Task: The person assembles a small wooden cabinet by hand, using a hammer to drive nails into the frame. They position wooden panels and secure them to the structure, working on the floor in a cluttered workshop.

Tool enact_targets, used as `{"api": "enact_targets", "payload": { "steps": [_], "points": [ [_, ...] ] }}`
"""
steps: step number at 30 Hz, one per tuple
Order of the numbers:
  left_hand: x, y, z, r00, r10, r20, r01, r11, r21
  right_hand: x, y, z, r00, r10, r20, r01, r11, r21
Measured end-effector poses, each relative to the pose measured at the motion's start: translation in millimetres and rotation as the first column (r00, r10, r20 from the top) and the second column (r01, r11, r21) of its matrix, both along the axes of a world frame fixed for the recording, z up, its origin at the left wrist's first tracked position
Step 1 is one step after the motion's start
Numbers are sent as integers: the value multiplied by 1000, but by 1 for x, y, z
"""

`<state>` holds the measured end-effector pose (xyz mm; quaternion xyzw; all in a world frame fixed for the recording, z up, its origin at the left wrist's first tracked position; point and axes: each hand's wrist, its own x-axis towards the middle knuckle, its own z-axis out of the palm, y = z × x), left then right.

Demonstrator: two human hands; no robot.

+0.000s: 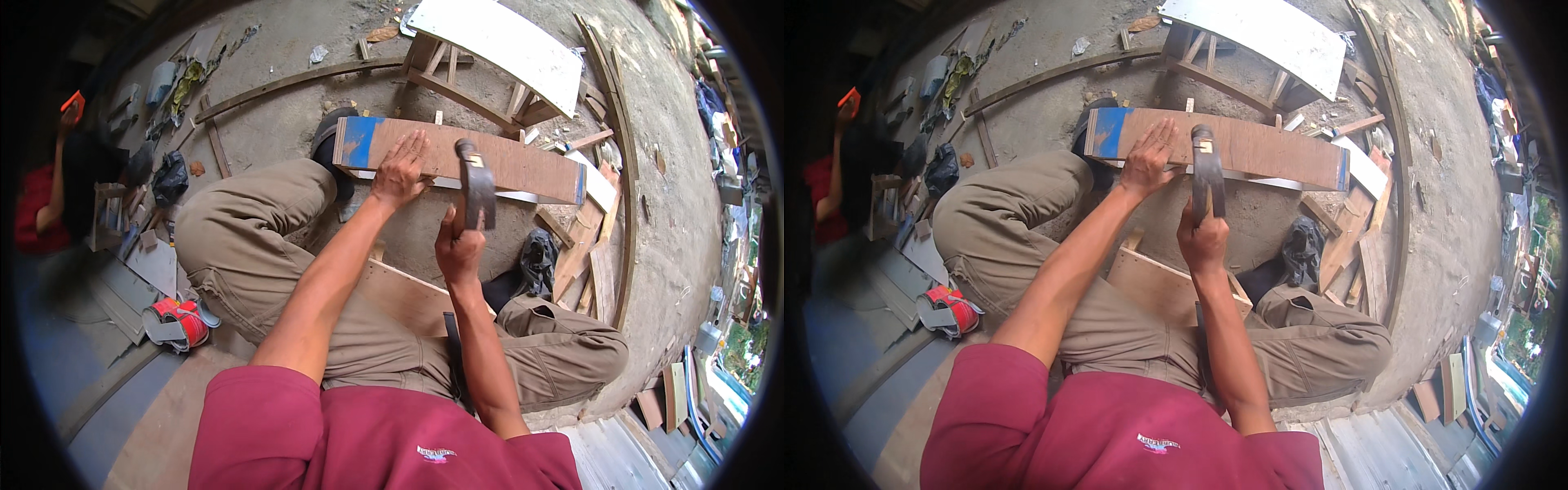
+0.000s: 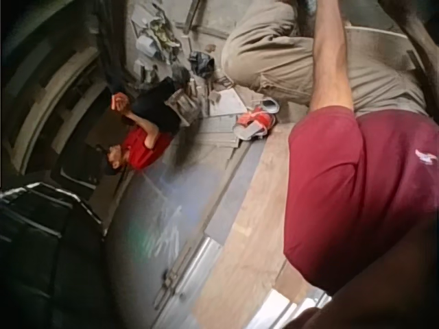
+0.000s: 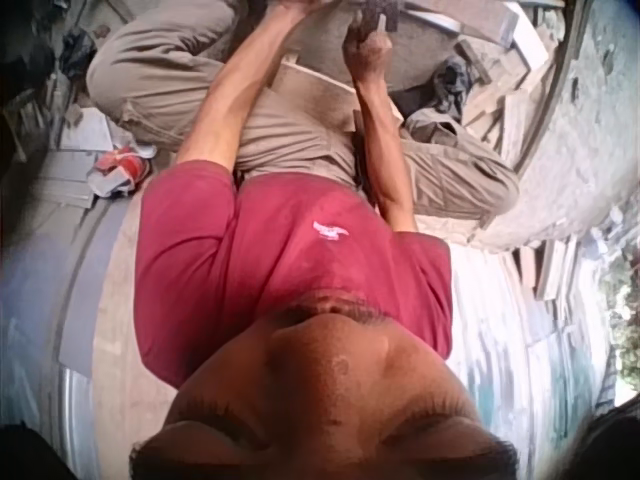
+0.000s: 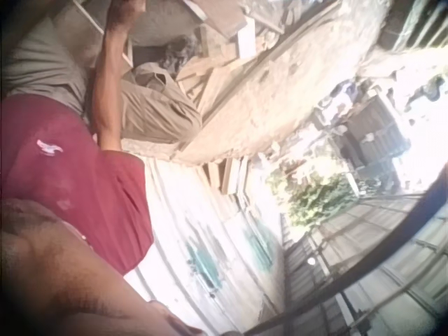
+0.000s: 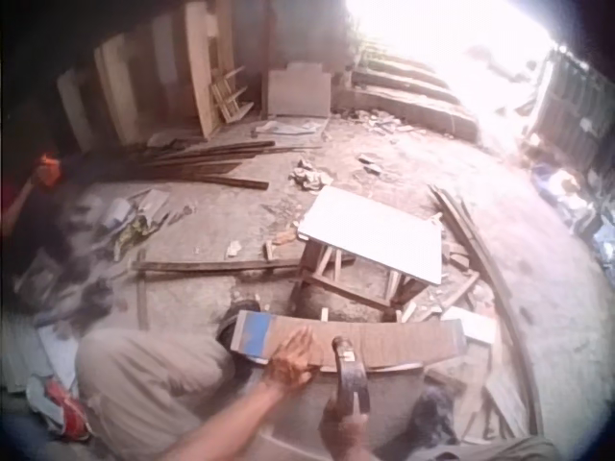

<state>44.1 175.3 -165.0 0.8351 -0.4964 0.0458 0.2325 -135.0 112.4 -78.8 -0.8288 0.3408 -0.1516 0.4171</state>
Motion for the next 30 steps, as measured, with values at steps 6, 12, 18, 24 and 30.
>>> {"api": "enact_targets", "payload": {
  "steps": [6,12,18,24,30],
  "points": [
    [-1,1,9,999,2,-51,5,991,132,6,-11,22,990,-94,107,90,995,42],
    [-1,2,1,999,-12,-45,16,996,84,13,3,52,965,-17,261,26,999,-31],
    [4,6,-3,991,-38,-126,33,999,-38,4,8,6,984,117,-132,-101,987,126],
    [2,4,12,978,-56,-199,59,998,11,-2,7,7,992,51,-114,-35,989,142],
    [10,-8,10,1000,7,-19,-3,981,195,-5,-18,16,958,-256,131,236,961,146]
  ]
}}
